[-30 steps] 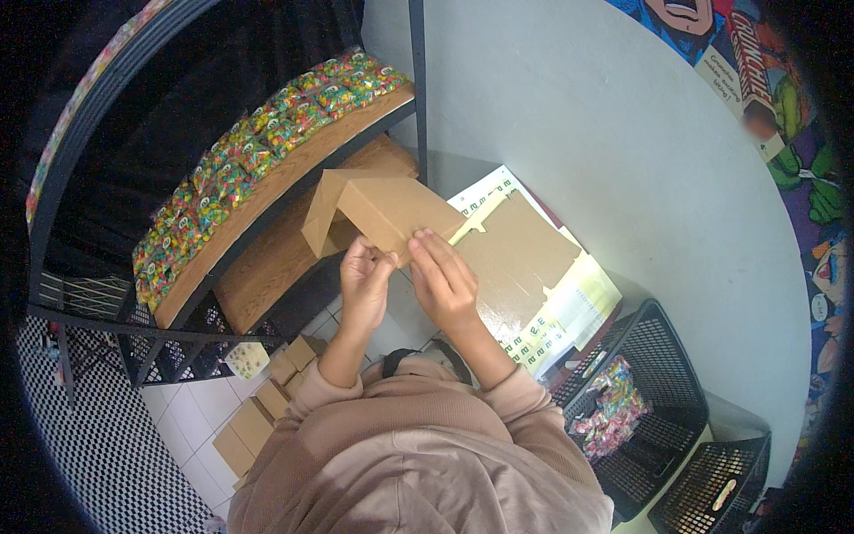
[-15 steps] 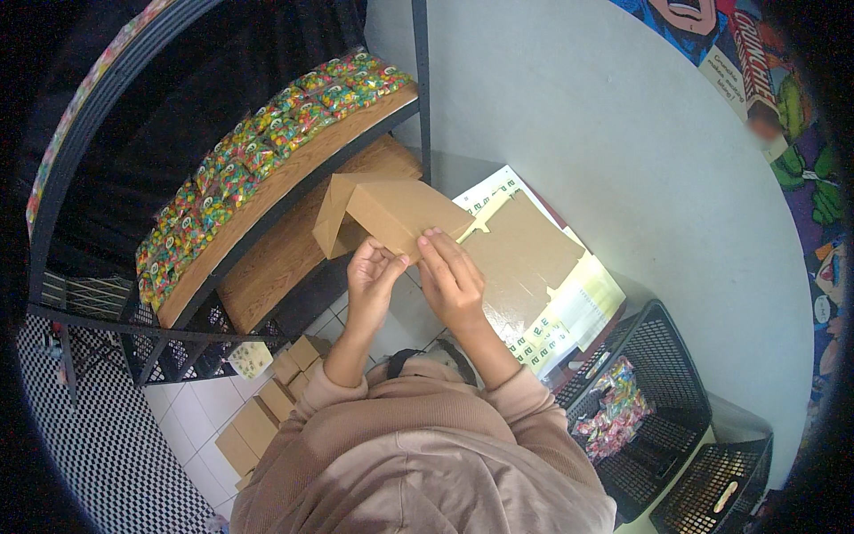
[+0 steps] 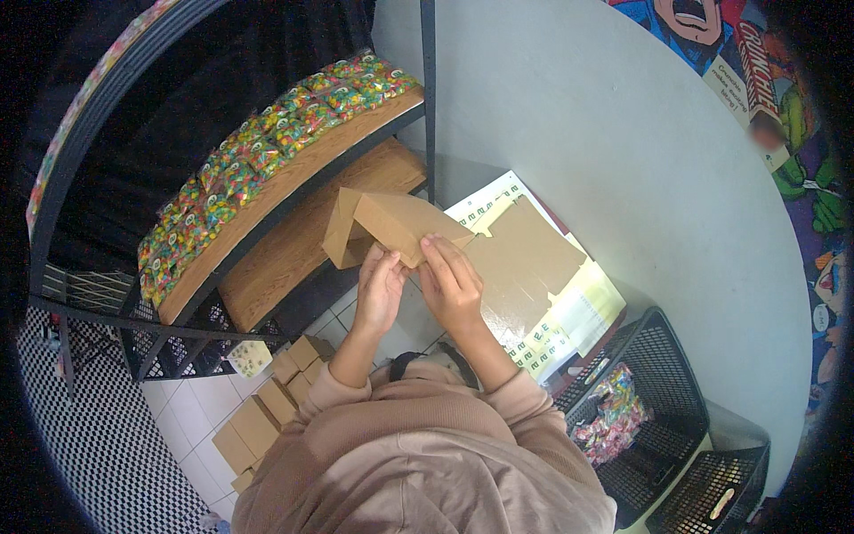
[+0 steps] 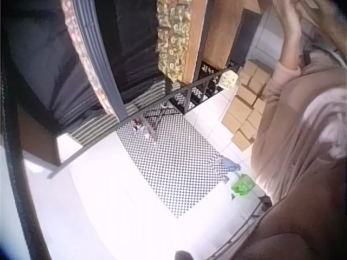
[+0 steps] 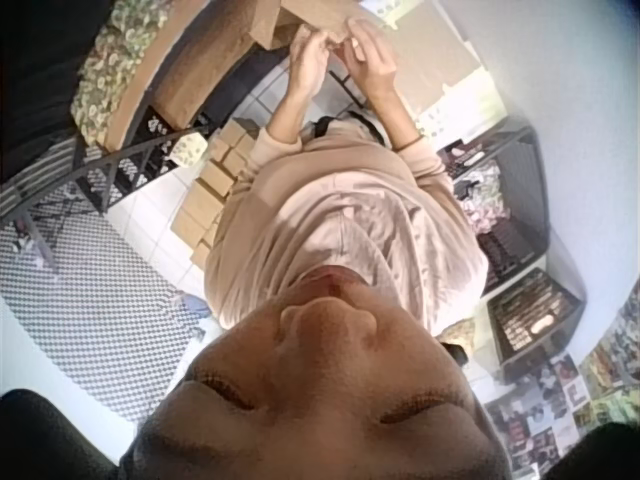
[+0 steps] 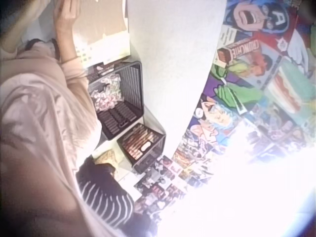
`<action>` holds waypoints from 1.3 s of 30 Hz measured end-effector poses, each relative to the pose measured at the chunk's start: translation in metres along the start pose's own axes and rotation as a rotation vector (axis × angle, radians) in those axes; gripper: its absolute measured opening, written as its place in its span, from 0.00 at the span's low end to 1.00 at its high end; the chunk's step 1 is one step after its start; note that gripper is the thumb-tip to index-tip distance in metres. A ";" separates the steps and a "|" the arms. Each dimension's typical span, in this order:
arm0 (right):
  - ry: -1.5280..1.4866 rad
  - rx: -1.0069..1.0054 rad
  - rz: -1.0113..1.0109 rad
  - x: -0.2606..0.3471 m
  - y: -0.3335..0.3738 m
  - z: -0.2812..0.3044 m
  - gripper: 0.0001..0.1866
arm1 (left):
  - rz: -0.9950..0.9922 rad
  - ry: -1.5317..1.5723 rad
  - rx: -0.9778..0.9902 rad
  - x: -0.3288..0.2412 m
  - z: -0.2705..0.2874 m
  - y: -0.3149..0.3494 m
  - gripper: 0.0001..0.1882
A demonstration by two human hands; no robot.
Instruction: The person assembles a flat cardboard box by folding the sides and tucking the flaps into place. They then pick up a bag of colorful candies from a nearby shelf and place it inside the assembled box.
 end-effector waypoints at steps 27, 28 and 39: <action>-0.004 0.089 -0.052 -0.006 0.020 -0.003 0.24 | 0.118 -0.098 -0.015 0.019 0.018 0.007 0.16; -0.008 0.087 -0.047 -0.006 0.020 -0.003 0.24 | 0.106 -0.092 -0.018 0.019 0.019 0.007 0.16; -0.075 0.178 -0.136 -0.010 0.031 -0.016 0.24 | -0.014 -0.288 0.055 0.004 0.023 0.003 0.18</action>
Point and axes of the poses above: each hand's wrist, its own y-axis away from the middle knuckle, its own z-axis out of the back of the hand, x = y × z, the point moved 7 cm from there along -y, towards the middle knuckle, and after that the axes turned 5 degrees about -z, right-handed, at the moved point
